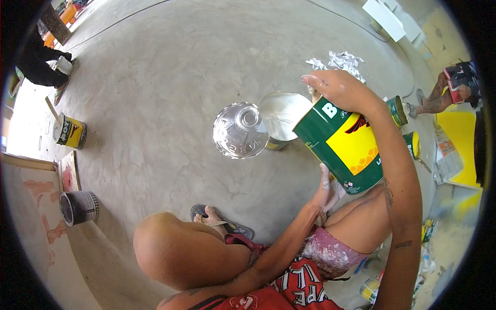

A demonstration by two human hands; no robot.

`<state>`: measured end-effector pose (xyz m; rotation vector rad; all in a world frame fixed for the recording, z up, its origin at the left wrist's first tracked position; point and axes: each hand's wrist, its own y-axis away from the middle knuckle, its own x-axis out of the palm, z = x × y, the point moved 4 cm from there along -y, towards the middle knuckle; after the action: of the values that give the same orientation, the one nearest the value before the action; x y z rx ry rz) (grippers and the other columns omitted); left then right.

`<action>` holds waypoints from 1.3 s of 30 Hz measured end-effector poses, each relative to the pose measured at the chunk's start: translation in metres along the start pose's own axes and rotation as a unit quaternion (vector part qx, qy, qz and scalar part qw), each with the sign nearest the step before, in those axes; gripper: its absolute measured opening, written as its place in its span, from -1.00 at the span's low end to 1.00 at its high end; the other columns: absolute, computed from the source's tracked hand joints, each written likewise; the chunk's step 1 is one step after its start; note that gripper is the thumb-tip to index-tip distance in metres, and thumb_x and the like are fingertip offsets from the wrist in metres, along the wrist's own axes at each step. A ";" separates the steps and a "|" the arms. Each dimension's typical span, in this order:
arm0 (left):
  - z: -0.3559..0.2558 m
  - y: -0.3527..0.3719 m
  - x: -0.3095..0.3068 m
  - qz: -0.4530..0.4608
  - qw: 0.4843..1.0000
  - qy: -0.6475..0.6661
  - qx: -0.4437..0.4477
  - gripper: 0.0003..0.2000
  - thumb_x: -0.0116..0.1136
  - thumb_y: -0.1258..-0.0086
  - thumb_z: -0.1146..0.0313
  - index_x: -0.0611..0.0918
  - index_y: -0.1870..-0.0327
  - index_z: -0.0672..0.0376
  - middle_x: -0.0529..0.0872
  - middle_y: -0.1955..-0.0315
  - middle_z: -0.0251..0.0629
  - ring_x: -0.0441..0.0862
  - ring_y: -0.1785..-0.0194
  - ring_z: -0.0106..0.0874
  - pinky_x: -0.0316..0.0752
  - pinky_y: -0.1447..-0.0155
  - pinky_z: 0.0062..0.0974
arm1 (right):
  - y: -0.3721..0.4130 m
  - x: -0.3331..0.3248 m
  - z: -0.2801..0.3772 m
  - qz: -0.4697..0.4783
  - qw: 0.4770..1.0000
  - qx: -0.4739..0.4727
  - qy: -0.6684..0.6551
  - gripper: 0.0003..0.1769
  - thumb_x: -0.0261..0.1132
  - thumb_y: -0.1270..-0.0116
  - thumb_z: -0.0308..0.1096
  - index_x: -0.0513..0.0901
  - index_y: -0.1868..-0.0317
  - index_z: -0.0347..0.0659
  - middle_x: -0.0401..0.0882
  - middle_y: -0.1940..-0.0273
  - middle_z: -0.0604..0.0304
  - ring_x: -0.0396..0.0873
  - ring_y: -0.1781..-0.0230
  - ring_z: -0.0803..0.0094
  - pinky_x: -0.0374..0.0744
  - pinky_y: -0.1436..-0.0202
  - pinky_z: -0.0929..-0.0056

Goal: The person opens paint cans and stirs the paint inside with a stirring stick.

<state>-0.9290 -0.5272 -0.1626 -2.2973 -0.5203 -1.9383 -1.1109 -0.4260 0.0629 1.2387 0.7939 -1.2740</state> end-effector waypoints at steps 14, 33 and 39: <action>-0.001 0.001 -0.012 -0.006 1.000 -0.019 0.000 0.05 -0.23 -0.36 -0.60 0.15 -0.66 0.09 0.27 -0.59 -0.20 0.33 -0.57 -0.19 0.23 -0.60 0.00 | -0.001 0.002 0.002 0.014 1.000 0.012 0.004 -0.42 -0.06 -0.66 0.10 0.64 0.16 -0.25 0.68 0.27 -0.11 0.65 0.21 0.01 0.57 -0.02 0.14; 0.003 0.002 -0.026 -0.010 0.999 -0.041 -0.001 0.06 -0.25 -0.35 -0.61 0.13 -0.67 0.09 0.24 -0.61 -0.21 0.29 -0.59 -0.19 0.19 -0.62 0.01 | 0.002 0.004 0.004 0.003 1.000 0.031 0.005 -0.37 -0.16 -0.68 0.10 0.65 0.15 -0.25 0.69 0.25 -0.12 0.67 0.18 0.02 0.59 -0.06 0.08; 0.005 0.001 -0.024 -0.011 0.999 -0.048 -0.005 0.06 -0.25 -0.35 -0.61 0.12 -0.67 0.09 0.23 -0.62 -0.21 0.28 -0.60 -0.19 0.17 -0.63 0.01 | 0.001 0.003 -0.003 0.000 1.000 0.002 -0.005 -0.38 -0.12 -0.68 0.11 0.63 0.18 -0.27 0.68 0.27 -0.15 0.66 0.20 -0.03 0.57 0.00 0.05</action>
<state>-0.9270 -0.5311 -0.1868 -2.4109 -0.5487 -1.8501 -1.1084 -0.4245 0.0594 1.2358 0.7838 -1.2809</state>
